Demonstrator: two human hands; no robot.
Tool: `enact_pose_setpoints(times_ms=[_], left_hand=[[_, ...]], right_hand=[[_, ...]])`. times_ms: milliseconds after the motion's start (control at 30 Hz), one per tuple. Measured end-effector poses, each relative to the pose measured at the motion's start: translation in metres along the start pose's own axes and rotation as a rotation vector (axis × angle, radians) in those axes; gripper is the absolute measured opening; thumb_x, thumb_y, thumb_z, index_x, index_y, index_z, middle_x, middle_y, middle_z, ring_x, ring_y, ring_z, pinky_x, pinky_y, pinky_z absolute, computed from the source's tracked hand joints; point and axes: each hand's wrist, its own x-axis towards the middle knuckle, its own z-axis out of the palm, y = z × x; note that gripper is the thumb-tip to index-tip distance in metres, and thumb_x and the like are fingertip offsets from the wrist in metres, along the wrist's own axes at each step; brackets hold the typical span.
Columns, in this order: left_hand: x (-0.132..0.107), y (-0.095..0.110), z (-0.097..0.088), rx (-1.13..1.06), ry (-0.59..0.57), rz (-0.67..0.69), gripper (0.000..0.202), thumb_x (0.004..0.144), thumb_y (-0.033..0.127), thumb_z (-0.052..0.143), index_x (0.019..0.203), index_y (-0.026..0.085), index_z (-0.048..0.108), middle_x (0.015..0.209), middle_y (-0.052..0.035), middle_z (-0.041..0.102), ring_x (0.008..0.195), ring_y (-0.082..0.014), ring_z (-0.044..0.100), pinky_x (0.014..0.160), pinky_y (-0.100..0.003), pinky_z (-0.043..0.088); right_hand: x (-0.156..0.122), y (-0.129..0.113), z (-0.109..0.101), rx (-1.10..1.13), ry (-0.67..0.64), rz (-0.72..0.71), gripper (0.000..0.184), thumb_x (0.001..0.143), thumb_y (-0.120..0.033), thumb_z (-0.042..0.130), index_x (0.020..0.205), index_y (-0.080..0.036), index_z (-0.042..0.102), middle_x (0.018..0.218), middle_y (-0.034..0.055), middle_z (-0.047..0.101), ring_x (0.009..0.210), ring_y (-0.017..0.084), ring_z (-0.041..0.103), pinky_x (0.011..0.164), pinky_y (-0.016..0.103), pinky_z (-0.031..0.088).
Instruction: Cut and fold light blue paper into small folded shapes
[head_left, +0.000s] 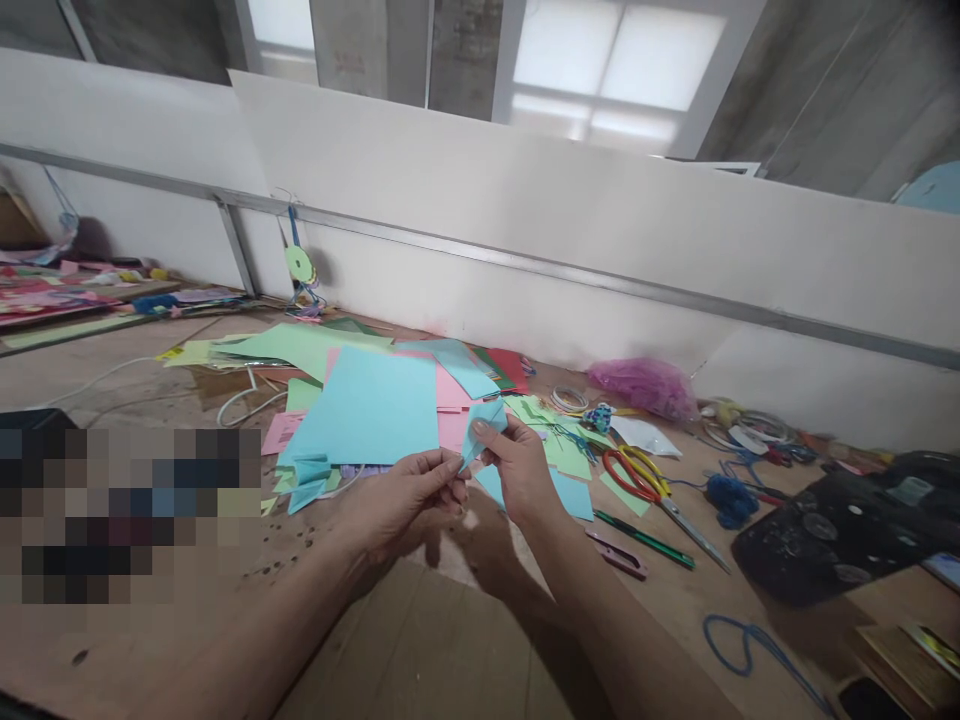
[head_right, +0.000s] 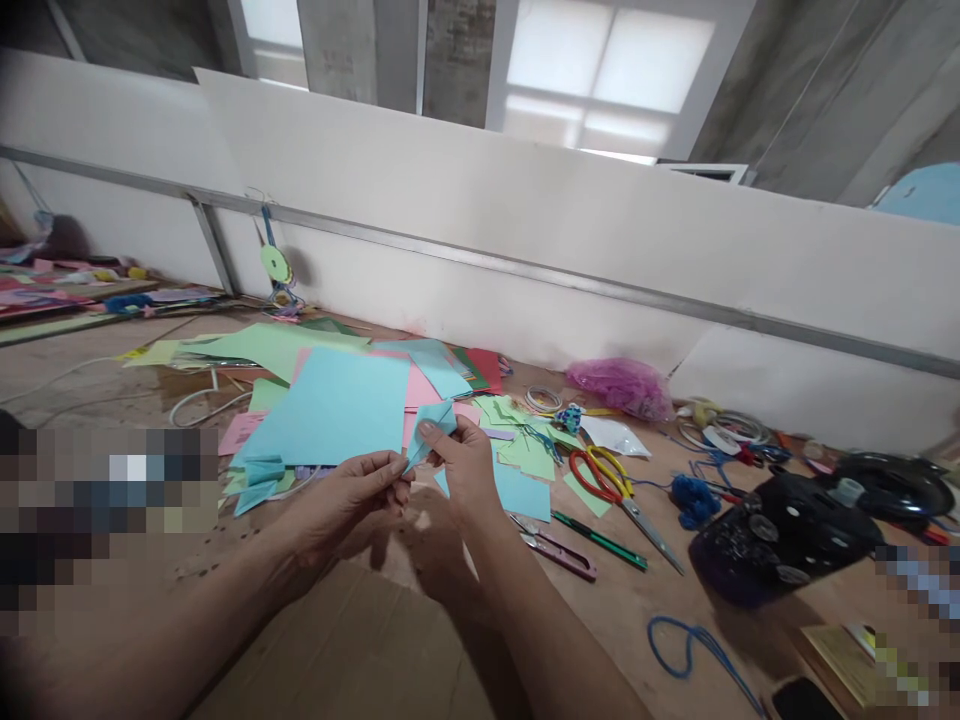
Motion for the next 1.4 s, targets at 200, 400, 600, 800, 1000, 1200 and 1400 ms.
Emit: enact_pose_setpoints(times_ms=[200, 400, 600, 800, 1000, 1200, 1400], left_hand=[[-0.001, 0.001, 0.004, 0.011, 0.037, 0.007, 0.029, 0.077, 0.045, 0.069, 0.071, 0.018, 0.06, 0.064, -0.0012, 0.061, 0.056, -0.011, 0.056, 0.054, -0.02, 0.043], [-0.003, 0.004, 0.011, 0.209, 0.143, 0.119, 0.029, 0.08, 0.047, 0.062, 0.071, 0.02, 0.059, 0.062, 0.0009, 0.058, 0.056, -0.0135, 0.054, 0.054, -0.023, 0.043], [-0.007, 0.011, 0.017, 0.345, 0.203, 0.212, 0.033, 0.08, 0.05, 0.061, 0.065, 0.021, 0.062, 0.064, -0.0012, 0.06, 0.063, -0.0162, 0.055, 0.059, -0.024, 0.044], [-0.005, 0.005, 0.012, 0.102, 0.14, 0.026, 0.034, 0.078, 0.053, 0.063, 0.07, 0.02, 0.06, 0.066, -0.0008, 0.059, 0.052, -0.0135, 0.053, 0.041, -0.021, 0.039], [-0.003, 0.001, 0.012, -0.106, 0.099, -0.023, 0.028, 0.074, 0.042, 0.072, 0.071, 0.016, 0.063, 0.066, -0.0011, 0.06, 0.053, -0.0097, 0.055, 0.05, -0.019, 0.044], [-0.002, 0.0, 0.012, -0.129, 0.082, -0.012, 0.027, 0.072, 0.042, 0.074, 0.071, 0.017, 0.063, 0.065, 0.0002, 0.06, 0.055, -0.0087, 0.053, 0.056, -0.018, 0.043], [-0.003, 0.002, 0.01, 0.169, 0.165, 0.129, 0.028, 0.078, 0.046, 0.065, 0.07, 0.02, 0.06, 0.065, 0.0011, 0.058, 0.059, -0.0134, 0.052, 0.055, -0.022, 0.041]], right_hand=[[-0.001, 0.0, 0.002, -0.001, 0.0, -0.008, 0.023, 0.067, -0.034, 0.077, 0.067, -0.018, 0.061, 0.055, -0.0057, 0.049, 0.05, 0.009, 0.04, 0.051, 0.025, 0.032], [-0.002, -0.002, 0.002, -0.06, 0.041, -0.042, 0.024, 0.068, -0.035, 0.075, 0.067, -0.018, 0.059, 0.055, -0.0058, 0.048, 0.051, 0.01, 0.041, 0.053, 0.025, 0.034], [-0.002, -0.002, 0.0, -0.092, 0.057, -0.061, 0.024, 0.069, -0.038, 0.074, 0.072, -0.019, 0.06, 0.058, -0.0059, 0.048, 0.052, 0.01, 0.042, 0.054, 0.025, 0.035], [-0.002, -0.002, 0.002, -0.067, 0.056, -0.056, 0.024, 0.068, -0.036, 0.075, 0.07, -0.018, 0.06, 0.058, -0.0057, 0.047, 0.053, 0.01, 0.042, 0.053, 0.025, 0.034], [-0.003, -0.002, 0.004, -0.031, 0.037, -0.058, 0.024, 0.068, -0.037, 0.075, 0.067, -0.018, 0.059, 0.058, -0.0054, 0.047, 0.052, 0.01, 0.04, 0.053, 0.025, 0.034], [-0.004, -0.001, 0.005, -0.046, 0.04, -0.067, 0.023, 0.069, -0.036, 0.074, 0.067, -0.019, 0.059, 0.056, -0.0059, 0.047, 0.052, 0.01, 0.04, 0.053, 0.025, 0.034], [-0.006, -0.005, 0.007, -0.079, 0.051, -0.093, 0.022, 0.069, -0.035, 0.073, 0.067, -0.019, 0.058, 0.056, -0.0063, 0.046, 0.053, 0.01, 0.038, 0.053, 0.025, 0.033]])
